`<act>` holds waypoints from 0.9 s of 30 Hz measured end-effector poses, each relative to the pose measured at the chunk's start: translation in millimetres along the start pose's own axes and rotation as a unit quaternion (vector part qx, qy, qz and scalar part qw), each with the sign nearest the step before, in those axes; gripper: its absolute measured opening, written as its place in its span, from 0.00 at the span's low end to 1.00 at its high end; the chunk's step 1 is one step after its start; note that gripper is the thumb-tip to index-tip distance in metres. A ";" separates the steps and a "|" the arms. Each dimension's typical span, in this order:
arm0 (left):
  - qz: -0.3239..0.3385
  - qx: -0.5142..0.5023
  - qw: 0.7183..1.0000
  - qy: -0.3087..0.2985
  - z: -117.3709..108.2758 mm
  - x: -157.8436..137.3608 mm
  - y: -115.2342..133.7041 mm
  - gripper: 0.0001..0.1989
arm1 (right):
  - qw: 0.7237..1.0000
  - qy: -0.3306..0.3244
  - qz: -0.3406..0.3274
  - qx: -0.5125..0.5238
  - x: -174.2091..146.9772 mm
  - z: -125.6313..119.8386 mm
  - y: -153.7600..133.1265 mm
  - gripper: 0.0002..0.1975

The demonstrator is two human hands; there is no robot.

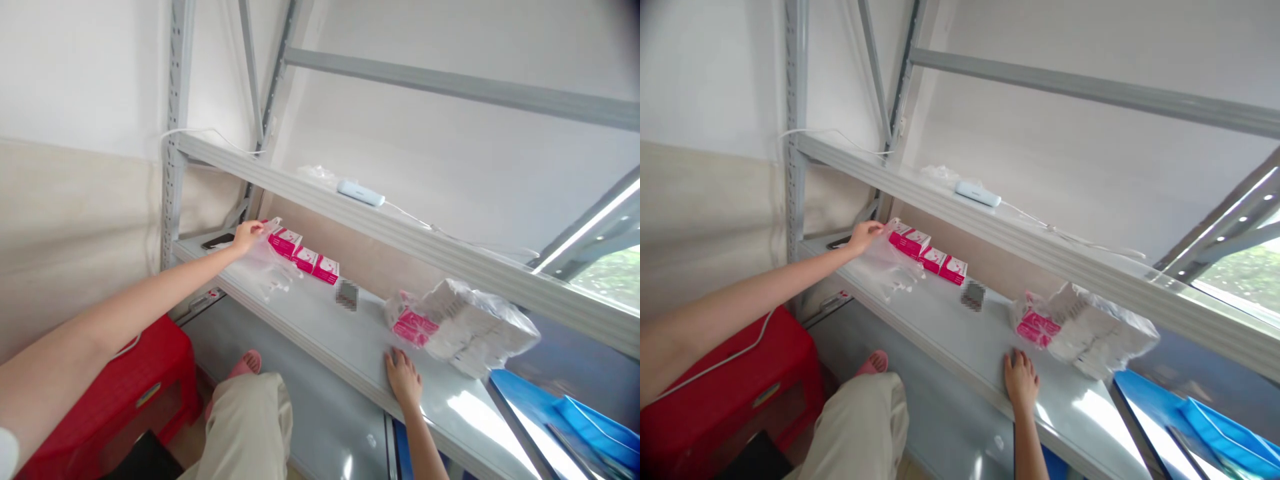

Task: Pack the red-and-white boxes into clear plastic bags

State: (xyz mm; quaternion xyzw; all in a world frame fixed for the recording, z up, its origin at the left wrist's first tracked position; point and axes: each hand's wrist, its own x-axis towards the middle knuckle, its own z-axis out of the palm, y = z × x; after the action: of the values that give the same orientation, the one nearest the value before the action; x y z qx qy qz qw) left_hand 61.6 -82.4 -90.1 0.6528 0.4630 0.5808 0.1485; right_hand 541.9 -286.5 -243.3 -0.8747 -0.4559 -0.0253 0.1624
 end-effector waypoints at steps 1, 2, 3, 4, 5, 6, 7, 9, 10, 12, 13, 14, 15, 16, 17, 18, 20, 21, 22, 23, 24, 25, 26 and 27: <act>0.005 -0.007 1.000 0.011 0.9 3.6 7.9 0.09 | 1.000 0.021 -0.002 -0.001 -2.3 -2.2 -2.0 0.26; 0.011 -0.015 1.000 0.019 2.1 6.4 16.8 0.09 | 0.999 0.049 -0.009 0.001 -5.3 -6.1 -6.1 0.26; 0.016 -0.026 0.999 0.020 4.0 8.2 26.6 0.09 | 0.996 0.087 -0.025 0.007 -9.2 -11.9 -12.8 0.25; 0.022 -0.039 0.999 0.015 6.6 8.8 37.1 0.08 | 0.990 0.133 -0.051 0.021 -14.2 -19.8 -22.7 0.25; 0.028 -0.055 0.998 0.001 9.9 8.1 48.1 0.08 | 0.979 0.183 -0.084 0.041 -20.4 -29.6 -35.8 0.24; 0.034 -0.072 0.997 -0.020 14.0 5.8 59.3 0.07 | 0.963 0.231 -0.124 0.068 -27.7 -40.9 -52.1 0.23; 0.042 -0.093 0.994 -0.046 18.7 1.8 70.5 0.07 | 0.943 0.274 -0.162 0.099 -35.8 -53.1 -71.1 0.22; 0.058 -0.139 0.983 -0.102 28.9 -11.2 91.7 0.06 | 0.901 0.323 -0.251 0.142 -52.7 -77.2 -113.6 0.20; 0.064 -0.161 0.976 -0.134 33.5 -19.9 101.3 0.05 | 0.884 0.322 -0.302 0.152 -60.2 -87.8 -134.7 0.20; 0.079 -0.195 0.958 -0.196 39.7 -39.3 117.6 0.05 | 0.857 0.283 -0.400 0.157 -70.0 -103.2 -170.6 0.21; 0.087 -0.206 0.949 -0.223 40.7 -49.0 123.7 0.05 | 0.852 0.266 -0.424 0.151 -71.7 -107.7 -183.4 0.22; 0.093 -0.212 0.941 -0.246 40.4 -57.9 128.2 0.05 | 0.855 0.249 -0.433 0.138 -71.1 -110.1 -192.1 0.23; 0.097 -0.214 0.935 -0.265 39.0 -65.6 130.7 0.06 | 0.864 0.231 -0.430 0.121 -68.8 -110.6 -196.6 0.22; 0.098 -0.211 0.932 -0.279 36.9 -71.8 130.9 0.07 | 0.877 0.213 -0.418 0.101 -65.3 -109.7 -197.2 0.21; 0.097 -0.207 0.930 -0.289 34.9 -76.4 128.8 0.08 | 0.891 0.195 -0.402 0.082 -61.4 -108.0 -194.8 0.19; 0.095 -0.201 0.928 -0.298 33.2 -79.6 124.3 0.09 | 0.902 0.179 -0.387 0.068 -57.8 -105.9 -190.2 0.18; 0.087 -0.190 0.930 -0.302 32.4 -82.8 109.1 0.10 | 0.911 0.157 -0.375 0.063 -53.8 -102.2 -178.4 0.15; 0.081 -0.185 0.933 -0.298 33.5 -83.6 99.4 0.11 | 0.911 0.151 -0.378 0.068 -54.0 -101.0 -173.0 0.15; 0.073 -0.178 0.937 -0.291 35.3 -84.5 89.2 0.12 | 0.908 0.144 -0.386 0.074 -55.7 -100.1 -168.7 0.14; 0.066 -0.172 0.941 -0.283 37.8 -85.8 79.1 0.13 | 0.905 0.134 -0.395 0.079 -58.8 -99.4 -165.5 0.14; 0.060 -0.167 0.946 -0.273 40.5 -87.9 69.9 0.14 | 0.903 0.118 -0.403 0.085 -62.8 -98.6 -163.4 0.14; 0.056 -0.165 0.949 -0.263 43.2 -90.7 62.0 0.15 | 0.902 0.099 -0.409 0.093 -67.3 -97.7 -162.2 0.15; 0.054 -0.165 0.951 -0.256 45.9 -94.4 55.6 0.16 | 0.901 0.078 -0.413 0.105 -71.8 -96.5 -161.3 0.16; 0.053 -0.166 0.952 -0.252 48.4 -98.8 50.8 0.15 | 0.900 0.057 -0.416 0.119 -76.2 -95.0 -160.6 0.17</act>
State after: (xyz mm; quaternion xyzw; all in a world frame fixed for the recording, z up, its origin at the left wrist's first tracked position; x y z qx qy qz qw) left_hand 137.2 -169.3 -127.9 0.7677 0.2721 0.4733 0.3355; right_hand 377.9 -290.5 -126.2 -0.5768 -0.7677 -0.0860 0.2656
